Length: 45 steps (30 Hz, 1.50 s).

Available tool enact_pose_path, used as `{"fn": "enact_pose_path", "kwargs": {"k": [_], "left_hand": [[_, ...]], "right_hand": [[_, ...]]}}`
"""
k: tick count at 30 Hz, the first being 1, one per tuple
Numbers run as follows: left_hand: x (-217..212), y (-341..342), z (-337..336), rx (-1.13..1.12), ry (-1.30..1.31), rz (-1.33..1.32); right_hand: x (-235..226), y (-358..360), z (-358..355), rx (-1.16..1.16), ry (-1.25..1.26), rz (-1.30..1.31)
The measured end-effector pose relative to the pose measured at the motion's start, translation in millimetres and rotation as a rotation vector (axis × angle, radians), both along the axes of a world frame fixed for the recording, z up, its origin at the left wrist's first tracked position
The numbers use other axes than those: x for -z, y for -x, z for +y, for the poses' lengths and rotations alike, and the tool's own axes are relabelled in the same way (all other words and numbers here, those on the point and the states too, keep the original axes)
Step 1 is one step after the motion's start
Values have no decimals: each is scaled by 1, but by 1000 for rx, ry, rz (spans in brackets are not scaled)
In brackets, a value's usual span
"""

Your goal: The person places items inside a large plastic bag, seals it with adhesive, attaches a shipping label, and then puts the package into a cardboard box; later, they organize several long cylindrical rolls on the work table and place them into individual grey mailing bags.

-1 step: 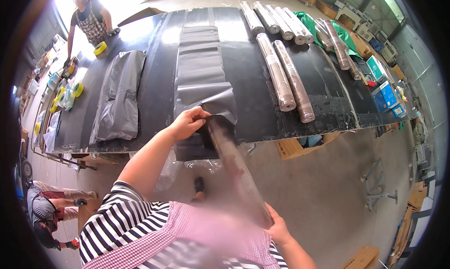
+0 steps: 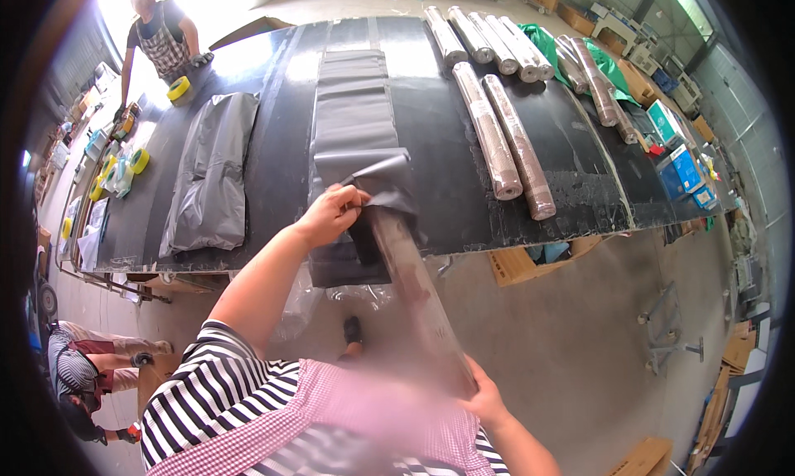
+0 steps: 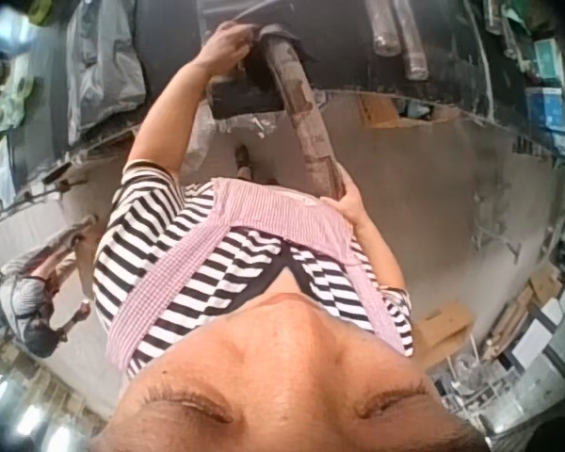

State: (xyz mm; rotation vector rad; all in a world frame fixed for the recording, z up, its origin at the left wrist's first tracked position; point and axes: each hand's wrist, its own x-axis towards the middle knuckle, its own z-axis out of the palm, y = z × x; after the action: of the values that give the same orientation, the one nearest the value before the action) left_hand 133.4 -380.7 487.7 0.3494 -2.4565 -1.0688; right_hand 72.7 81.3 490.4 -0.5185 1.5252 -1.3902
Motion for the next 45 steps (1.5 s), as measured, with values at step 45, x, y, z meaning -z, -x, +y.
{"fn": "enact_pose_path", "kwargs": {"k": [45], "left_hand": [[-72,-108,64,425,-407,-207]], "right_hand": [[-63,3,-234,-852,44,279]]}}
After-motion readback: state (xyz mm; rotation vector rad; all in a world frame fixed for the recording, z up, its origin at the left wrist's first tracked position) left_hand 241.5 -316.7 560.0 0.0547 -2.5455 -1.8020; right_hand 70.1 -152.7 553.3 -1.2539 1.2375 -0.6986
